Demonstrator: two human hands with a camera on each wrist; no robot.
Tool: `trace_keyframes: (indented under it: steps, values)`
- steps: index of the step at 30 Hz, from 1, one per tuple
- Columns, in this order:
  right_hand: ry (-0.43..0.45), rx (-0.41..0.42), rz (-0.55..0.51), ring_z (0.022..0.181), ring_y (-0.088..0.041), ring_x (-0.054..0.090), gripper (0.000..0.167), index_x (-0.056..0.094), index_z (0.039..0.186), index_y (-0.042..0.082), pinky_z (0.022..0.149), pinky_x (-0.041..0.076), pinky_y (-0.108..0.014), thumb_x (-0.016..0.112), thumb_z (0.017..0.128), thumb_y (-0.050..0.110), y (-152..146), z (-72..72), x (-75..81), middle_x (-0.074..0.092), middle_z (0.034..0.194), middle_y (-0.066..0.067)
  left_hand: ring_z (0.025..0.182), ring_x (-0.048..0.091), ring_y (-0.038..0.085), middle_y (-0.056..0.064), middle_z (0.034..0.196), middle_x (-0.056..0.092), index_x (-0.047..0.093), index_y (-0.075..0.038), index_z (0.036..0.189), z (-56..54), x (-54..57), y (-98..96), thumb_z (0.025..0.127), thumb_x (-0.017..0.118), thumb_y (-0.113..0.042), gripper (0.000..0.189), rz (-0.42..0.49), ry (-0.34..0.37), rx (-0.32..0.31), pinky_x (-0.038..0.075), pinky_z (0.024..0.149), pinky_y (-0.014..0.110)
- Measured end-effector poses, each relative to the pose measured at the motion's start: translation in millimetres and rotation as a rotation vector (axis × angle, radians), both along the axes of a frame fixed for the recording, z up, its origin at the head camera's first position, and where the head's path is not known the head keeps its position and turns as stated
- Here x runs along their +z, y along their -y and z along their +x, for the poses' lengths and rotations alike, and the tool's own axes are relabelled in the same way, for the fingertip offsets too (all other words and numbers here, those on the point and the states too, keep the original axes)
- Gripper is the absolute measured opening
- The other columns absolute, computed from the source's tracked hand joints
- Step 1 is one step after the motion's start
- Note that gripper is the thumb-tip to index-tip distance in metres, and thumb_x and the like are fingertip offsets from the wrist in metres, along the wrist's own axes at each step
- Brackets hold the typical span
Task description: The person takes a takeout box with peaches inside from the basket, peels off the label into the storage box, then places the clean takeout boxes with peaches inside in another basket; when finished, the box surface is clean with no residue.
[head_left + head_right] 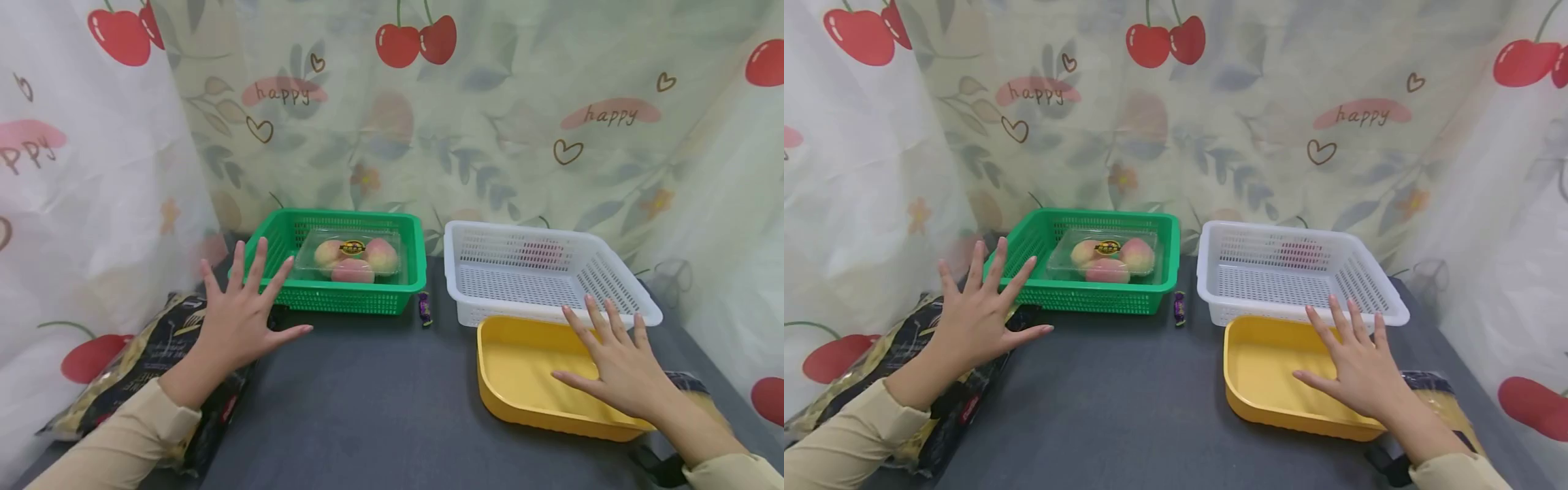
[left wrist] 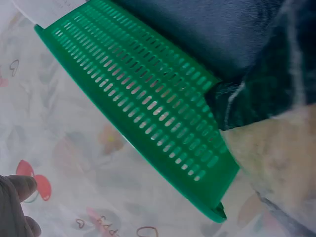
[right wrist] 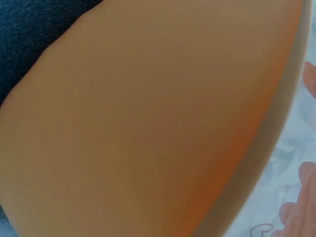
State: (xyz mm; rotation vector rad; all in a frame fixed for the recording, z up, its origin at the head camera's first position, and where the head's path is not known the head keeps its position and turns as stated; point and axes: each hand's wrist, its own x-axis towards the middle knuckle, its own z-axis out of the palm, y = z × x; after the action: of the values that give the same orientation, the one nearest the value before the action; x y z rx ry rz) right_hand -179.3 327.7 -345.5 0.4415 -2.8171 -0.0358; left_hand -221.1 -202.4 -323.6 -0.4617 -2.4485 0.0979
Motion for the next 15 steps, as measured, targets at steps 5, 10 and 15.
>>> trace_keyframes:
  steps: [5, 10, 15]
  values:
    - [0.003, -0.001, -0.005, 0.141, -0.039, -0.019, 0.098, -0.002, 0.151, 0.025, 0.102, -0.027, -0.058, 0.055, 0.081, 0.062, 1.9, 1.0, -1.2, -0.013, 0.156, -0.014, 0.143, -0.01, 0.037, 0.01, 0.157, -0.011, 0.018, -0.025, 0.151, -4.1, 2.2, -4.4, 0.069, 0.034, -0.088, 0.104, -0.009, 0.02, -0.009, -0.001, 0.101, 0.076]
    - [0.007, 0.004, -0.016, 0.141, -0.043, -0.015, 0.097, 0.0, 0.152, 0.024, 0.103, -0.025, -0.059, 0.056, 0.082, 0.062, 6.2, 0.3, 0.2, -0.01, 0.156, -0.018, 0.143, -0.012, 0.037, 0.01, 0.157, -0.012, 0.02, -0.023, 0.15, -8.5, 4.6, -7.5, 0.067, 0.053, -0.079, 0.105, -0.006, 0.041, -0.017, -0.005, 0.101, 0.074]
    - [0.017, 0.0, -0.027, 0.141, -0.041, -0.016, 0.097, 0.0, 0.152, 0.023, 0.103, -0.025, -0.06, 0.055, 0.082, 0.062, 12.0, -1.0, 1.0, -0.012, 0.156, -0.016, 0.143, -0.011, 0.036, 0.01, 0.157, -0.011, 0.021, -0.023, 0.15, -12.7, 6.2, -9.4, 0.069, 0.049, -0.081, 0.103, 0.006, 0.039, -0.029, -0.006, 0.101, 0.074]
